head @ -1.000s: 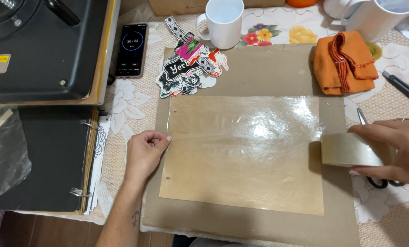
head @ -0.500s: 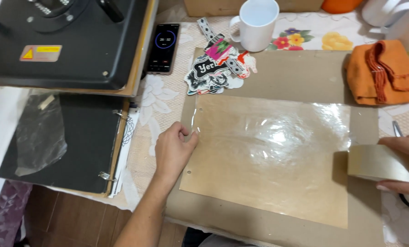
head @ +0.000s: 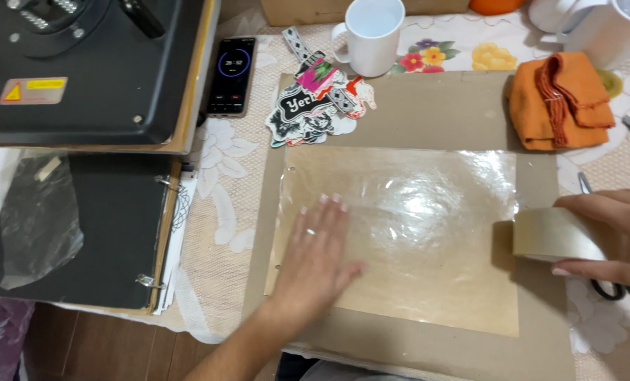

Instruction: Applying strips of clear adhesive tape to a transparent sheet on a workspace

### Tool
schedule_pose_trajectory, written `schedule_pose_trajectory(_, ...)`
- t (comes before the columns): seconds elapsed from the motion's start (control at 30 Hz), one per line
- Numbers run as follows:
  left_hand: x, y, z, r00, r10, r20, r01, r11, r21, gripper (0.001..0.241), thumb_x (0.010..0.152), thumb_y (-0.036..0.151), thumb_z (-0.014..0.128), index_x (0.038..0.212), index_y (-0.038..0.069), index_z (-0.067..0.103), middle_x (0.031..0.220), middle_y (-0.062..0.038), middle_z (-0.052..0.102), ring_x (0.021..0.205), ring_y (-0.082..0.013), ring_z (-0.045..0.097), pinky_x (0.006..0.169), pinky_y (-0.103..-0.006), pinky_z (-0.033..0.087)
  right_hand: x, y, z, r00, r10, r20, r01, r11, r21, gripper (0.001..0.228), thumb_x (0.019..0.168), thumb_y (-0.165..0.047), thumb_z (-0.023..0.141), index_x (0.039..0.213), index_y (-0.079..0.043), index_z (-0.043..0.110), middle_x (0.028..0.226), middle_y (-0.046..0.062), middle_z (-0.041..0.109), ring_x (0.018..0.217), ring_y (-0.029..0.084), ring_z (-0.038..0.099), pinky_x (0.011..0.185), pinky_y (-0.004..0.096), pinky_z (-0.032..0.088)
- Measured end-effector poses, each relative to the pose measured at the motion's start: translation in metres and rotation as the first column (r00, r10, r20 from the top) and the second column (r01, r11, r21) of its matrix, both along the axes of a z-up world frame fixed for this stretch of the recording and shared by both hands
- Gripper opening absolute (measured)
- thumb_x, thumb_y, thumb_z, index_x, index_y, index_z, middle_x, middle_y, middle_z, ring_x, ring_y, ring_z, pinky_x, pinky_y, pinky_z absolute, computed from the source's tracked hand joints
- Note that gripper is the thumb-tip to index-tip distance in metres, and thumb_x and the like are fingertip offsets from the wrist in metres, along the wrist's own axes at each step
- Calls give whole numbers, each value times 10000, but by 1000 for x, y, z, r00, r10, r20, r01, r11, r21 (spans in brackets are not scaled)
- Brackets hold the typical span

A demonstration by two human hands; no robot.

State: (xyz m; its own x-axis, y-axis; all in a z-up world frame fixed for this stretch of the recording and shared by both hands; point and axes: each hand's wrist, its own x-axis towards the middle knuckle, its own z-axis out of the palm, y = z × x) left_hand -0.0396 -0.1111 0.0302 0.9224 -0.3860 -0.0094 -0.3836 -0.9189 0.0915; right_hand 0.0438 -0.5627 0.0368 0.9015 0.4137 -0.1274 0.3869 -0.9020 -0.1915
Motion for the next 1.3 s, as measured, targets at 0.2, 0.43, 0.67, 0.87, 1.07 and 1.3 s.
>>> schedule_pose_trajectory(0.2,-12,-21,-23,976,-219,15,218,964,-155,954,954,692,385,1565,-20,211,1650,-199,199,1535,-332,156,1237,-519,52,-3,9,10,997,32,68,-20,985,-169,911,431,-755,852,1244,-423,609,913,-126,765,809,128,772,773,301,602)
schedule_pose_trajectory(0.43,-11,-17,-20,974,-220,48,225,962,-153,912,955,670,402,1562,4,261,1646,-177,242,1526,-310,211,1233,-498,98,0,8,10,994,38,102,-22,988,-155,916,430,-698,882,1259,-400,632,1013,-125,771,851,121,775,772,298,617)
schedule_pose_trajectory(0.67,-3,-24,-15,968,-239,75,246,964,-97,876,955,687,387,1471,-21,383,1567,-215,351,1437,-361,328,1162,-520,223,1,25,25,999,3,33,14,862,-506,958,459,-907,739,1309,-557,471,1011,-263,715,945,38,750,692,296,639)
schedule_pose_trajectory(0.87,12,-35,-26,956,-262,130,273,959,-75,955,954,699,356,1529,-57,264,1626,-253,214,1523,-366,185,1243,-504,109,-17,41,44,964,129,231,-43,937,-345,1133,407,-952,686,1374,-391,504,1257,-121,667,1206,167,667,979,387,562)
schedule_pose_trajectory(1.07,10,-37,-33,974,-211,79,217,974,-65,1045,912,743,388,1555,-55,187,1641,-262,148,1536,-368,121,1241,-495,59,-81,206,28,768,465,441,-201,828,-524,541,743,-225,489,1266,-90,464,1401,261,473,1233,463,453,1016,635,386)
schedule_pose_trajectory(1.3,10,-38,-28,980,-184,72,189,978,-84,1110,852,769,502,1545,-50,214,1643,-259,139,1531,-370,120,1234,-503,61,-70,259,5,896,437,84,-152,478,-865,966,872,-655,323,1545,35,272,1624,263,277,1494,546,173,1161,728,117)
